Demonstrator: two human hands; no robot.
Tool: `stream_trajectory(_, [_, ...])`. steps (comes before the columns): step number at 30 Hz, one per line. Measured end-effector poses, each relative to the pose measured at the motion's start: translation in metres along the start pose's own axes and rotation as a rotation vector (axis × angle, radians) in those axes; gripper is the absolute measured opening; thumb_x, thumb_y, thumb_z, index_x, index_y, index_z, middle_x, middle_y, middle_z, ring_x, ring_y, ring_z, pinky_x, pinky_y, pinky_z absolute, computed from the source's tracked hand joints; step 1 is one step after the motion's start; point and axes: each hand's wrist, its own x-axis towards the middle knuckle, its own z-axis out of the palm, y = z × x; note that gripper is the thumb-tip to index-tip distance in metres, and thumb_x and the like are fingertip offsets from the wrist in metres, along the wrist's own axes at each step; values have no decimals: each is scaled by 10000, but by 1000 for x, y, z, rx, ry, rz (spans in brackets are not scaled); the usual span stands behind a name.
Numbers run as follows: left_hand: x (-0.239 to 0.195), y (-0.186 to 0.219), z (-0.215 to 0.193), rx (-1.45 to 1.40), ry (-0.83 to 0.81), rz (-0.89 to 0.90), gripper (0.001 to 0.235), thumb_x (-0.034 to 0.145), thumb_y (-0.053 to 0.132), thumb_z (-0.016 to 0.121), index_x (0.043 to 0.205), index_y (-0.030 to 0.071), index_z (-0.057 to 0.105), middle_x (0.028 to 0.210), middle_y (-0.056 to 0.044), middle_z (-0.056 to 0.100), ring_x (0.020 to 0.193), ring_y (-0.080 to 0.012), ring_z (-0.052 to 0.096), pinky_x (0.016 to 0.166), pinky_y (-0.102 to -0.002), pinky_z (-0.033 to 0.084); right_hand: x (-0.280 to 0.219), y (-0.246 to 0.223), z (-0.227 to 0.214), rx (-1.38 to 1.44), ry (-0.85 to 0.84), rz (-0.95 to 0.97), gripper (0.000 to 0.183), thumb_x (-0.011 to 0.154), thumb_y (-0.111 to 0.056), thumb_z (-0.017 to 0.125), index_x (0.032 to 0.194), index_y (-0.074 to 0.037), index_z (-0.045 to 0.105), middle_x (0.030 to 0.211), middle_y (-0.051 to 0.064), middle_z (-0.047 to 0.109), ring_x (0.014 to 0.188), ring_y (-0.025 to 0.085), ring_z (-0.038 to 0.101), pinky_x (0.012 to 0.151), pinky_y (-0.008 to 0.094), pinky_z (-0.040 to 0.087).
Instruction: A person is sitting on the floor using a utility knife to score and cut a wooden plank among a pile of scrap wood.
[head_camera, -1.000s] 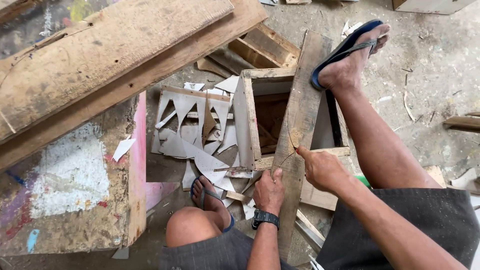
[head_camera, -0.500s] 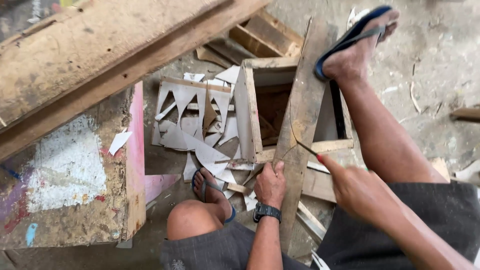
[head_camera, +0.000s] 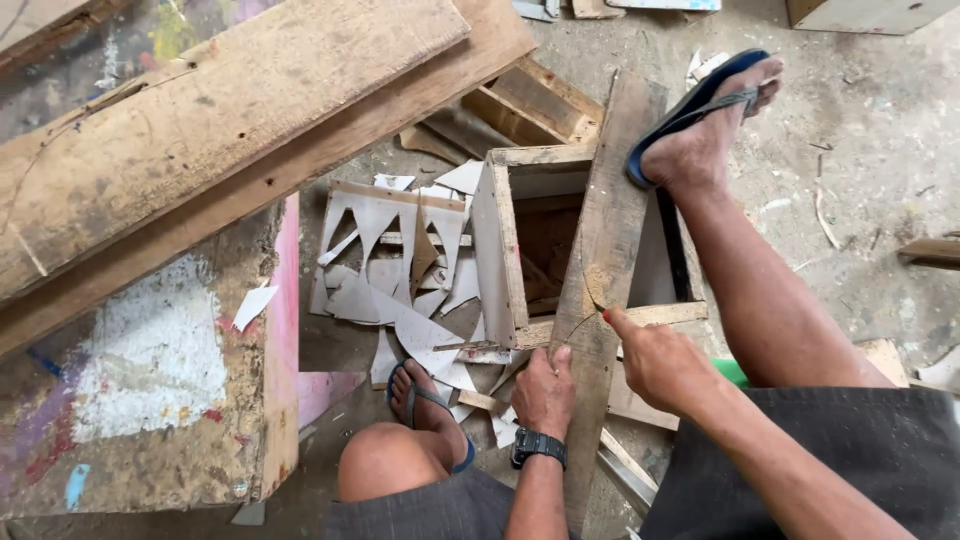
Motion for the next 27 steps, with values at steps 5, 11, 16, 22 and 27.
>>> stream_trajectory(5, [0,4,2,70,40,17,415,1015,520,490,965,134,634,785,-145,720,704,-333,715,650,-473,566,7,18,-3,-20,-13,30,1245,698,-885,278,1569,-189,-277,1708,8,-271,1605,241,-169,1302,482,-40])
stream_trajectory(11, [-12,-20,15,71,64,36,385,1002,490,521,980,123,636,783,-149,714,680,-381,681,620,-502,533,-5,31,-17,-66,-23,-7,1098,825,-819,318,1602,-215,-169,1717,-7,-226,1616,227,-118,1305,471,-55])
stream_trajectory(16, [-2,-1,3,23,81,60,391,1022,476,512,927,109,607,773,-151,716,661,-358,697,614,-482,554,10,35,-7,-88,43,-27,1093,855,-792,225,1584,-111,-221,1724,80,-147,1617,250,-24,1310,433,29])
stream_trajectory(22, [3,-3,6,22,104,86,433,1018,512,480,901,112,599,740,-147,706,660,-348,699,627,-474,548,-10,6,11,38,113,50,1195,715,-840,317,1605,-213,-178,1721,-12,-217,1612,215,-89,1299,464,18])
stream_trajectory(27, [3,-7,7,23,121,93,427,988,507,509,985,103,646,836,-179,748,769,-415,719,718,-511,561,-15,-11,19,-20,114,64,1184,748,-827,249,1600,-129,-184,1715,50,-210,1605,224,-90,1295,434,0])
